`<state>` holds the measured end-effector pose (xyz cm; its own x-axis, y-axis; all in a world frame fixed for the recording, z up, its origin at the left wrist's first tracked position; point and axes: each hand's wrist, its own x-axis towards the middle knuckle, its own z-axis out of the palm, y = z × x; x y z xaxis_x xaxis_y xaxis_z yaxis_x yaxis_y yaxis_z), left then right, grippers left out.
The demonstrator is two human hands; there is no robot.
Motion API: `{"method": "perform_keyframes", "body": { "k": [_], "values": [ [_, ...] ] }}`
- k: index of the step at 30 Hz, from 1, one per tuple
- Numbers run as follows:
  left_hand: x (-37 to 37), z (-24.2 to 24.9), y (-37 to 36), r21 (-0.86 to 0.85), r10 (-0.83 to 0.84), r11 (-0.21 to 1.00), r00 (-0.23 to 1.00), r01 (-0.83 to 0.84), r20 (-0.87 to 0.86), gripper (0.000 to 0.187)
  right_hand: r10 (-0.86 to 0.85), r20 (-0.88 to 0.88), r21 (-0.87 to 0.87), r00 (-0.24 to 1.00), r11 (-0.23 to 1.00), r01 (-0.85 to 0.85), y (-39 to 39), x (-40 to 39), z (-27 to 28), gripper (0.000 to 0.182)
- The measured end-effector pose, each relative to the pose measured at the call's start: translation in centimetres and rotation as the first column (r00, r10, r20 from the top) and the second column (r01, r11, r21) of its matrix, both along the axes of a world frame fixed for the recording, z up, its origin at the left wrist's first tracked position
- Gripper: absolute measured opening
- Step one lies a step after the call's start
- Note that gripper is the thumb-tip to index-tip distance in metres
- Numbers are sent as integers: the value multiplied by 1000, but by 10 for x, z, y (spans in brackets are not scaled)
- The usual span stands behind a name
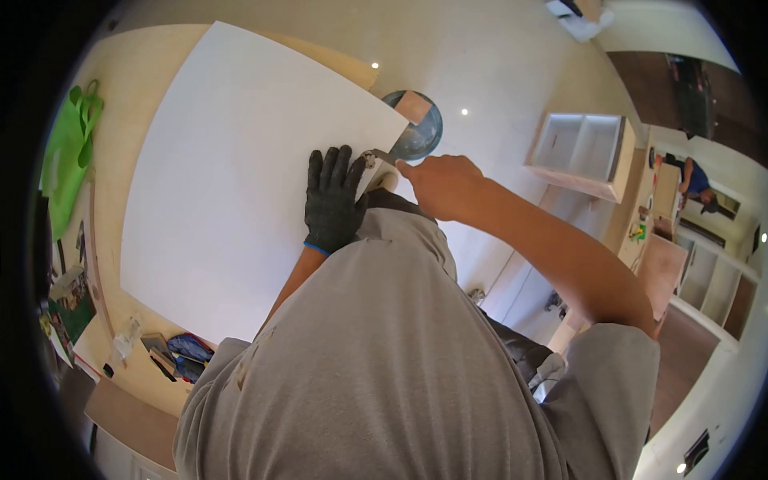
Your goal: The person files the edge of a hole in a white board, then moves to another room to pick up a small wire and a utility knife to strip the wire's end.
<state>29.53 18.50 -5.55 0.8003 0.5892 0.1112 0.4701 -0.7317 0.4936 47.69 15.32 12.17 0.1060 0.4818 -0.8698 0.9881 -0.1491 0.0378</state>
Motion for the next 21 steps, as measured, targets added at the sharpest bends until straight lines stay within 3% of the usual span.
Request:
{"method": "perform_keyframes", "body": {
  "k": [8, 17, 21],
  "values": [
    [1, -1, -1, 18, 13, 1000, 1000, -13, -7, 62, 9, -26, 53, 1000, 999, -7, -4, 6, -5, 56],
    [2, -2, 0, 2, 25, 1000, 999, -25, 23, 65, 272, 252, 219, 929, 919, -329, -20, 10, -25, 60],
    [5, -3, 5, 18, 30, 999, 999, -31, 41, 67, 226, 216, 275, 950, 919, -282, -18, 8, -24, 63]
  ]
}}
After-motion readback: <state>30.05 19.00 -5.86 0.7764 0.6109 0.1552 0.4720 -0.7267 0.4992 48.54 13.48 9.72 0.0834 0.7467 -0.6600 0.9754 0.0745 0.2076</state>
